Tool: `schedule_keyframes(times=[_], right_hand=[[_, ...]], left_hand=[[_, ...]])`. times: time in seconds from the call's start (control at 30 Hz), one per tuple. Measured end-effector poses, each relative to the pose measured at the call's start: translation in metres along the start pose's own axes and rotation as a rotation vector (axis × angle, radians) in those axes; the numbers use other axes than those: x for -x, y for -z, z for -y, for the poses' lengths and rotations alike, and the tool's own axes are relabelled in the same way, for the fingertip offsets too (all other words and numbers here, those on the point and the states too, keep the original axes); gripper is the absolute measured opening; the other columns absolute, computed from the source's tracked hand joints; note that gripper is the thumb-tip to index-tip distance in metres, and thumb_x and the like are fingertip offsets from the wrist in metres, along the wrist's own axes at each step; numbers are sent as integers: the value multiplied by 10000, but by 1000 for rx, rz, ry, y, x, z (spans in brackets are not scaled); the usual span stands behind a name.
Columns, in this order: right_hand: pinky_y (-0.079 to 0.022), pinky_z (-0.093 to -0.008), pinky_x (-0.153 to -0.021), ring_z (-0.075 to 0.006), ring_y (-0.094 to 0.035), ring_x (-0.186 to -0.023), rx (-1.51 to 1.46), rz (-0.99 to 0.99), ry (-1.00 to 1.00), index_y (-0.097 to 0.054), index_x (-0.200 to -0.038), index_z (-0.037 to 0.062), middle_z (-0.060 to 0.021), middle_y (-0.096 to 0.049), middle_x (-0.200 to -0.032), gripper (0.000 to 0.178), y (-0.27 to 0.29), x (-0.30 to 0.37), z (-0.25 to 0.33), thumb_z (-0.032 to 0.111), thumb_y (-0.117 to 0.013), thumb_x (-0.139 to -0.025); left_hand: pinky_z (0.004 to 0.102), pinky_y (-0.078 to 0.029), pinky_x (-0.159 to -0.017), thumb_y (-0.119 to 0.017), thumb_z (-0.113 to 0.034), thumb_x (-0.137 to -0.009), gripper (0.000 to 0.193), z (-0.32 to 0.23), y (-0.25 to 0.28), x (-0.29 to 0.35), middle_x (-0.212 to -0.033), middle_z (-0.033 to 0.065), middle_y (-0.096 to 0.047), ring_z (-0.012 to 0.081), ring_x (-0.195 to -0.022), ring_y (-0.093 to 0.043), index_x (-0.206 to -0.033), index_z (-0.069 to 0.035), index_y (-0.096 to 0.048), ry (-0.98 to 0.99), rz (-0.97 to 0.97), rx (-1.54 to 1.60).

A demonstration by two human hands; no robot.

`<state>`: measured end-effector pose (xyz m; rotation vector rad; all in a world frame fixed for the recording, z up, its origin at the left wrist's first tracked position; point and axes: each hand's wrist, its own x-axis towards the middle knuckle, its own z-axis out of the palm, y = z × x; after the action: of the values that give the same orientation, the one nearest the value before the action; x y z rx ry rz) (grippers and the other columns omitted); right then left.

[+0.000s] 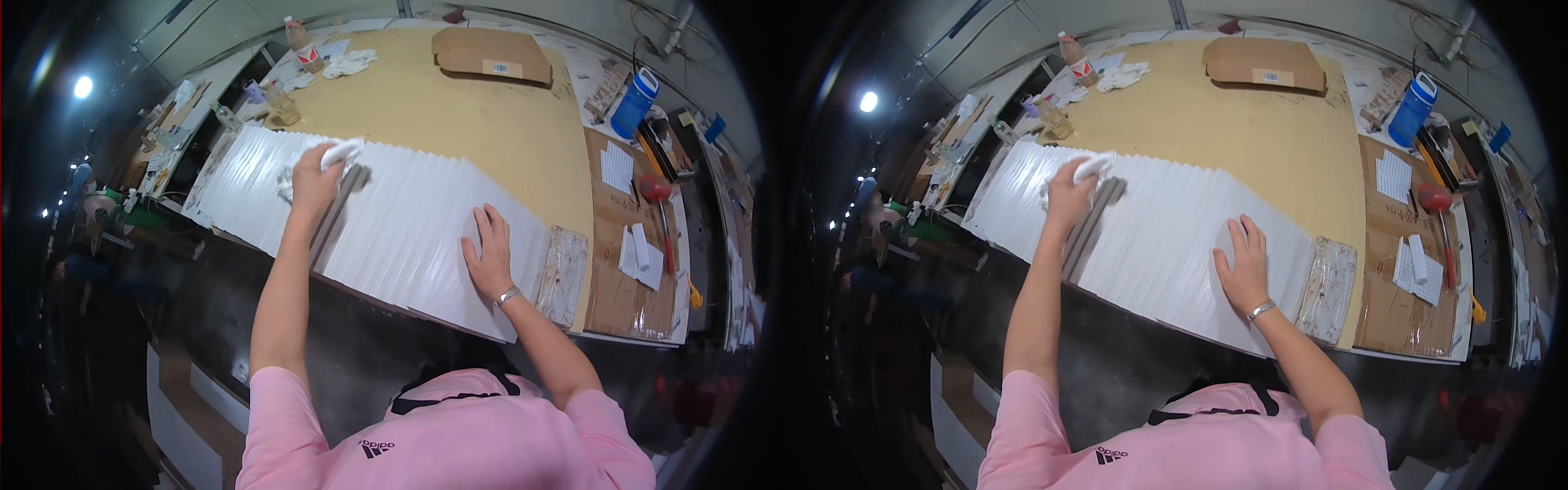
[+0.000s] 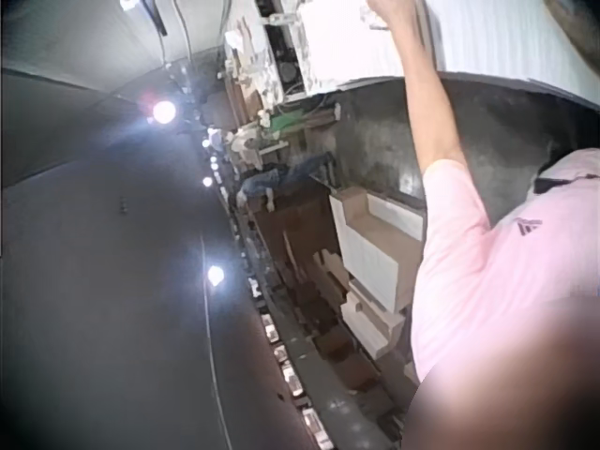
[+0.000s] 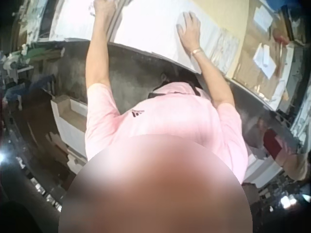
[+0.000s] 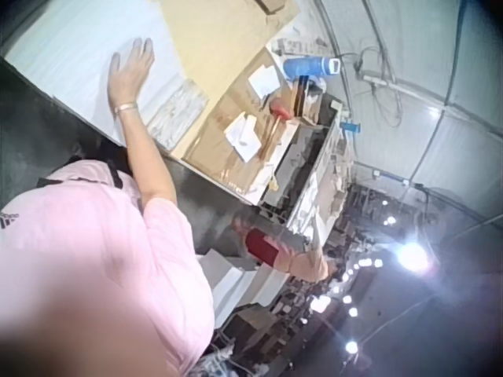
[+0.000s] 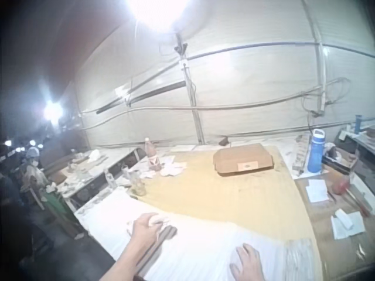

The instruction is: Cleaning and refining the edges of a white corrugated furniture component using a rag and a small scraping tool.

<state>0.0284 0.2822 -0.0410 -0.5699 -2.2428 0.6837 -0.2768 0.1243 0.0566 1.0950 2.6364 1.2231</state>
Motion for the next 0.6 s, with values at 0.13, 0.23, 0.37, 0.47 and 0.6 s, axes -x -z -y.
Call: schedule_keyframes(times=[0.13, 0.23, 0.37, 0.47, 0.6], right_hand=[[-361, -476, -1063, -411, -417, -1257, 29, -31, -7, -481, -1341, -11, -235, -426, -1391, 545, -5, -3, 7, 134, -637, -839], [-356, -486, -1061, -416, -417, -1252, 12, -17, -48, -468, -1345, -18, -244, -420, -1397, 550, -1, -1, -1, 120, -619, -834], [-341, -496, -1066, -431, -413, -1246, -9, -4, -66, -464, -1347, -25, -258, -409, -1405, 560, 1, 0, 0, 120, -616, -828], [-330, -504, -1070, -438, -408, -1249, 0, 13, -56, -460, -1358, -22, -262, -405, -1409, 570, 2, 2, 2, 129, -609, -829], [-325, -508, -1071, -442, -400, -1255, 11, 54, -85, -456, -1370, -17, -265, -400, -1414, 586, 11, 4, 0, 140, -604, -826]], left_hand=[[411, -443, -998, -733, -222, -785, 418, -58, -26, 13, -1183, 174, -659, 348, -1172, -562, -1172, -73, -676, -455, -15, 65], [454, -413, -933, -718, -157, -732, 456, -66, -41, 97, -1263, 89, -608, 351, -1053, -525, -1186, -193, -682, -652, 224, -318], [423, -438, -952, -658, -62, -659, 453, -39, 64, 204, -1223, 98, -654, 343, -1062, -579, -1084, -188, -755, -247, 703, -38], [396, -487, -853, -721, -72, -673, 390, -79, 114, 203, -1116, 142, -705, 245, -965, -649, -1051, -154, -767, -5, 726, 149], [396, -459, -901, -736, -122, -735, 427, -116, 56, 139, -1244, 163, -627, 297, -1042, -600, -1160, -103, -702, -301, 467, 86]])
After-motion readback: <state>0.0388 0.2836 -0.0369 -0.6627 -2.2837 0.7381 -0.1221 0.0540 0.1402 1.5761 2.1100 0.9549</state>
